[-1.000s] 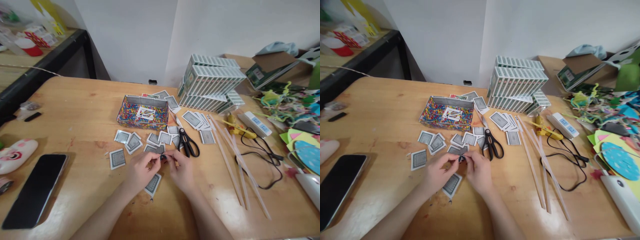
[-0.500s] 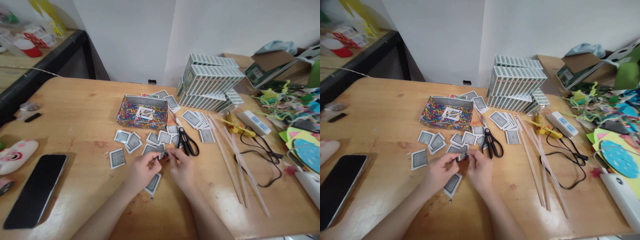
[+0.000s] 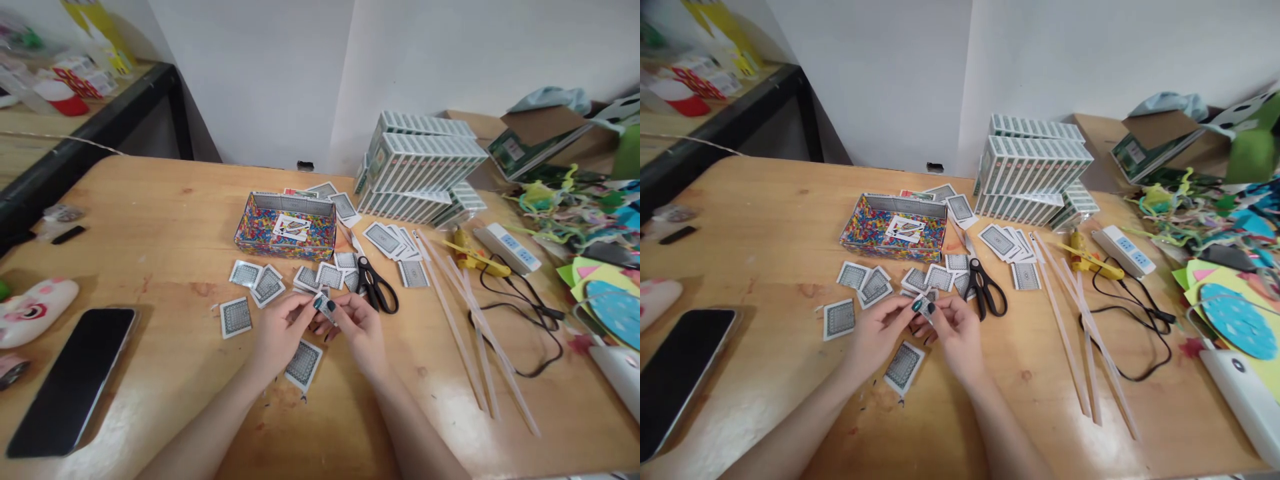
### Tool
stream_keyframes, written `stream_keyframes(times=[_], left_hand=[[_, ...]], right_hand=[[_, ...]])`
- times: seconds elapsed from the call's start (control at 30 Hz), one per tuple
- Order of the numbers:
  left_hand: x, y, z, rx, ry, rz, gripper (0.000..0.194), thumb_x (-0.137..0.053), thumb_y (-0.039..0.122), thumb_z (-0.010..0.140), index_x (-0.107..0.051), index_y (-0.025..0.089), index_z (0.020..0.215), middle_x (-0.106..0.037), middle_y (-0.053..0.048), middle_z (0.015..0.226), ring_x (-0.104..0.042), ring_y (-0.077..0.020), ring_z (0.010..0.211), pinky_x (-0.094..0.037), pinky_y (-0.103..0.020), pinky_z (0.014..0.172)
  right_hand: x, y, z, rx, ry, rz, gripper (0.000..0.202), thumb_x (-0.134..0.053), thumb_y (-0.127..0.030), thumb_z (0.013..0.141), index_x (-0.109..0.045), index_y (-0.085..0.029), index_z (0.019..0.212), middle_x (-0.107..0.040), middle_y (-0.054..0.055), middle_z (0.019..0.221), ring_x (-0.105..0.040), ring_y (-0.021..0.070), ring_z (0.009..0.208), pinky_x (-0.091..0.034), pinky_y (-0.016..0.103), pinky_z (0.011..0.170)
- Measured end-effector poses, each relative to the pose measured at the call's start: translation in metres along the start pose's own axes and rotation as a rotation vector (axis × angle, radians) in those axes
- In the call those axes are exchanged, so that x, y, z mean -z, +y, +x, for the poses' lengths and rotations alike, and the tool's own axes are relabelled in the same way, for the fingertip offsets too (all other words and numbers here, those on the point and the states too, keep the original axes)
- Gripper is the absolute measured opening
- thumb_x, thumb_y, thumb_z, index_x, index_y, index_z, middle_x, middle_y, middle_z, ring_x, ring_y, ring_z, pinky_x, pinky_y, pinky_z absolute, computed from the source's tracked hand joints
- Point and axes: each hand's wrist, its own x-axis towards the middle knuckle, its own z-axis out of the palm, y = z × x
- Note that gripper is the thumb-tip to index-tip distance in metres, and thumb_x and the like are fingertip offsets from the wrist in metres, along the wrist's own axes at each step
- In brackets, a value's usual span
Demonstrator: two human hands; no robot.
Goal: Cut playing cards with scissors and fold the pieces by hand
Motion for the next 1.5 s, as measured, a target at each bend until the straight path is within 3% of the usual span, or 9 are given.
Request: stream_keyframes(times=[0.2,0.3,0.4,0.7,0.9,1.07,1.3,1.5], left_hand=[[-0.003,-0.001,0.000,0.156,0.045,-0.280,0.015,-0.056,0.030,0.077,-0.062,0.017,0.073,-0.058,0.002,0.067,-0.053,-0.0114,0.065,-0.042,-0.020,0.061],[-0.005,-0.005,0.000,0.253,0.063,-0.455,0.016,-0.058,0.030,0.075,-0.062,0.015,0.071,-0.057,0.002,0.063,-0.052,-0.0110,0.061,-0.042,-0.020,0.057],[-0.005,-0.008,0.000,0.276,0.098,-0.484,0.015,-0.061,0.030,0.073,-0.063,0.015,0.072,-0.059,0.001,0.065,-0.053,-0.0115,0.063,-0.042,-0.021,0.059],[-0.001,-0.005,0.004,0.178,0.127,-0.257,0.016,-0.057,0.030,0.074,-0.063,0.015,0.074,-0.061,0.000,0.067,-0.056,-0.0127,0.064,-0.044,-0.021,0.058],[0.008,-0.003,0.005,-0.189,0.020,0.226,0.007,-0.058,0.018,0.073,-0.064,0.018,0.074,-0.064,-0.001,0.077,-0.059,-0.0126,0.071,-0.046,-0.022,0.065],[0.012,-0.006,0.004,-0.325,-0.024,0.406,0.012,-0.056,0.018,0.077,-0.066,0.021,0.081,-0.069,0.000,0.080,-0.062,-0.0123,0.071,-0.048,-0.022,0.067],[0.007,-0.010,-0.003,-0.311,-0.011,0.473,0.020,-0.053,0.015,0.076,-0.066,0.022,0.089,-0.071,0.001,0.076,-0.064,-0.0120,0.064,-0.049,-0.022,0.063],[0.007,-0.012,-0.005,-0.253,-0.074,0.446,0.023,-0.050,0.018,0.079,-0.063,0.021,0.098,-0.071,0.001,0.079,-0.065,-0.0114,0.065,-0.049,-0.020,0.060]], right_hand=[[-0.001,0.001,-0.001,-0.111,-0.226,0.196,0.018,-0.061,-0.032,0.078,-0.052,-0.017,0.077,-0.071,0.006,0.076,-0.066,0.0156,0.053,-0.046,0.021,0.043],[0.001,0.004,0.000,-0.138,-0.274,0.280,0.015,-0.061,-0.029,0.078,-0.053,-0.017,0.081,-0.071,0.008,0.079,-0.067,0.0171,0.058,-0.047,0.021,0.044],[0.002,0.006,0.002,-0.148,-0.278,0.308,0.015,-0.062,-0.027,0.077,-0.055,-0.016,0.082,-0.071,0.009,0.081,-0.068,0.0188,0.062,-0.048,0.022,0.044],[-0.001,0.008,0.003,-0.144,-0.211,0.165,0.019,-0.060,-0.032,0.077,-0.055,-0.016,0.085,-0.068,0.005,0.073,-0.065,0.0166,0.055,-0.049,0.023,0.045],[0.001,0.014,0.002,0.174,-0.068,-0.409,0.008,-0.050,-0.025,0.081,-0.056,-0.019,0.080,-0.058,0.000,0.062,-0.058,0.0140,0.051,-0.048,0.024,0.050],[0.007,0.014,0.001,0.447,0.034,-0.819,0.018,-0.043,-0.015,0.082,-0.060,-0.019,0.084,-0.061,0.003,0.065,-0.058,0.0162,0.059,-0.046,0.025,0.056],[0.009,0.014,0.001,0.533,0.112,-0.853,0.018,-0.044,-0.014,0.080,-0.061,-0.020,0.082,-0.066,0.004,0.073,-0.060,0.0166,0.063,-0.048,0.026,0.059],[0.008,0.011,0.002,0.305,0.074,-0.596,0.012,-0.049,-0.021,0.080,-0.060,-0.017,0.082,-0.062,0.003,0.067,-0.057,0.0147,0.053,-0.048,0.025,0.049]])
